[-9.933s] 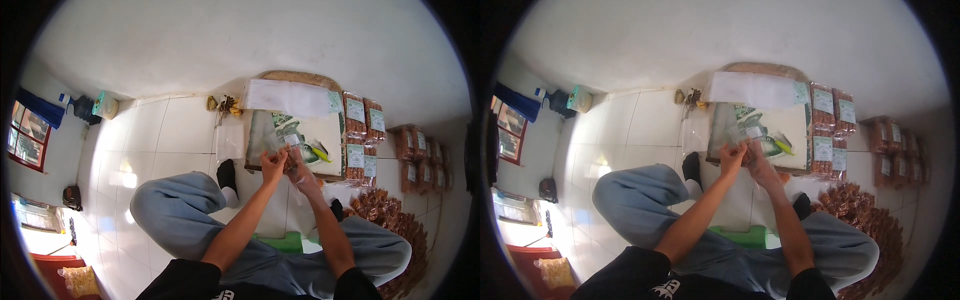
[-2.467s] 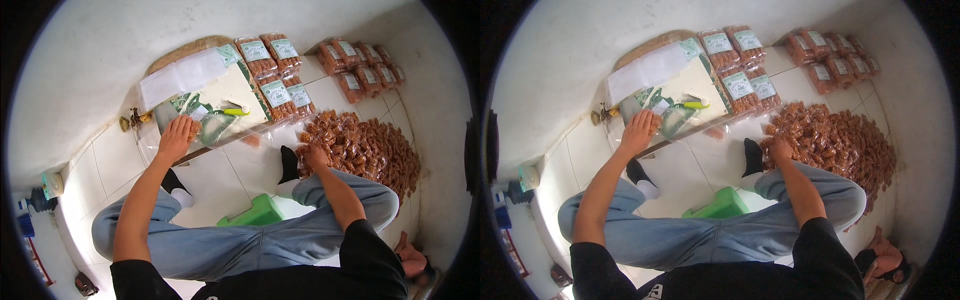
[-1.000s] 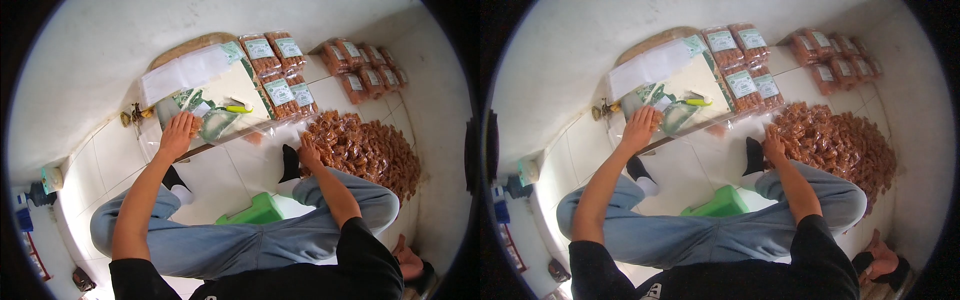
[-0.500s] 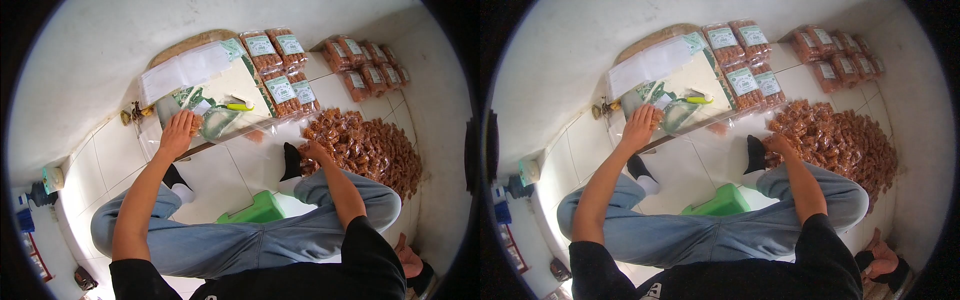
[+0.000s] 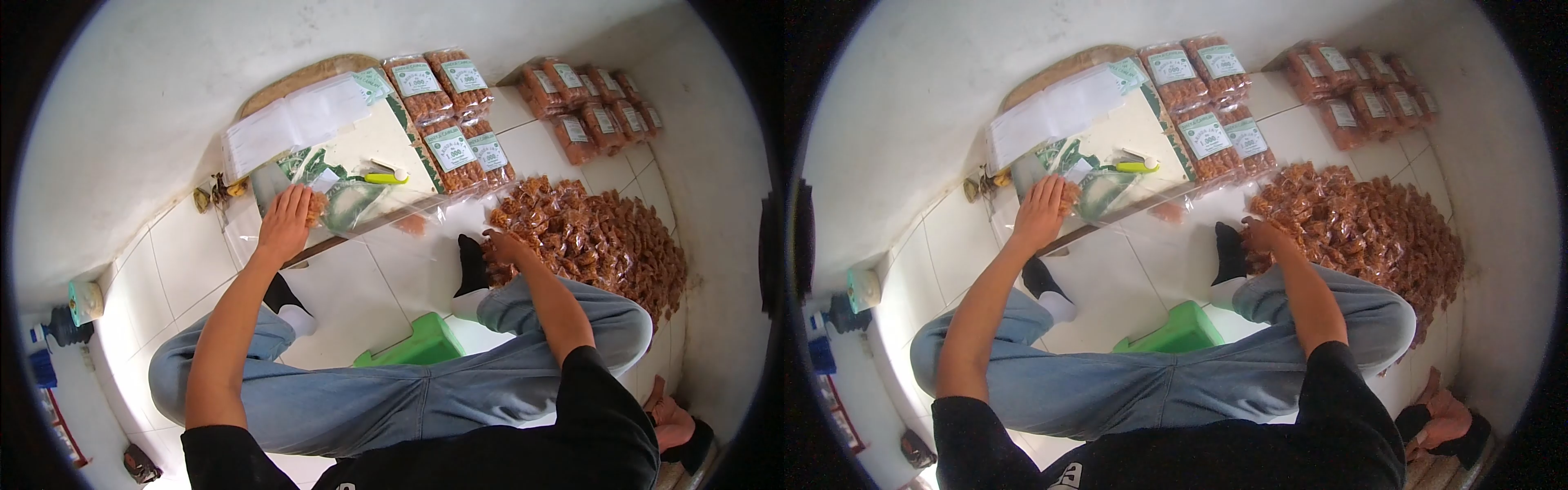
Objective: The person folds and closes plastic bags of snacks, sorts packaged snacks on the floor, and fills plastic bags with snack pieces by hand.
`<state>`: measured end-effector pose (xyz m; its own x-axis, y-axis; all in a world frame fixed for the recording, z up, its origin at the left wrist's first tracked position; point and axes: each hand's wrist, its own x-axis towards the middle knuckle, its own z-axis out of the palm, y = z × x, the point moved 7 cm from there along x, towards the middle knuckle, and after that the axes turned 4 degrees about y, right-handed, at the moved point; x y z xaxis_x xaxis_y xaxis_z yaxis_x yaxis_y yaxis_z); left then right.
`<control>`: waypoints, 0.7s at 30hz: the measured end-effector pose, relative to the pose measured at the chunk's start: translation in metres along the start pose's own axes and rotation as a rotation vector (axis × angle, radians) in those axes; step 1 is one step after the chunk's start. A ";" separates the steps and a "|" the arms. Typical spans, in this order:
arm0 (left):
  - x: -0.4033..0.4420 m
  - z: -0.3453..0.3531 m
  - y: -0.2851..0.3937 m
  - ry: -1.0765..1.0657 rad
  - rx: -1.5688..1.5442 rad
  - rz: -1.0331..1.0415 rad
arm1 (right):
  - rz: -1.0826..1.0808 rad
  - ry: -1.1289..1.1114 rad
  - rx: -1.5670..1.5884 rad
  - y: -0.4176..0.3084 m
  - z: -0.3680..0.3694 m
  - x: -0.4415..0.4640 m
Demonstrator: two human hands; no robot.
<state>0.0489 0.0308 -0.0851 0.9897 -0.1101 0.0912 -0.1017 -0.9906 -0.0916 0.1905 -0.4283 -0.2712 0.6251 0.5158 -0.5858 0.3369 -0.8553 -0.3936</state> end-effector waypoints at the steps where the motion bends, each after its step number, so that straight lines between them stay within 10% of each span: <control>1: 0.000 0.000 0.000 0.003 0.001 0.001 | 0.000 0.004 0.000 -0.003 -0.001 0.000; 13: -0.001 0.001 -0.002 0.016 0.016 0.001 | 0.087 -0.132 -0.389 -0.020 0.004 -0.009; 21: -0.001 0.005 -0.002 0.034 0.016 0.001 | 0.205 0.504 0.164 -0.042 -0.077 -0.036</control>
<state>0.0489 0.0337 -0.0901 0.9856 -0.1144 0.1249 -0.1012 -0.9891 -0.1073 0.2080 -0.4149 -0.1796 0.9387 0.2184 -0.2667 0.0848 -0.8962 -0.4355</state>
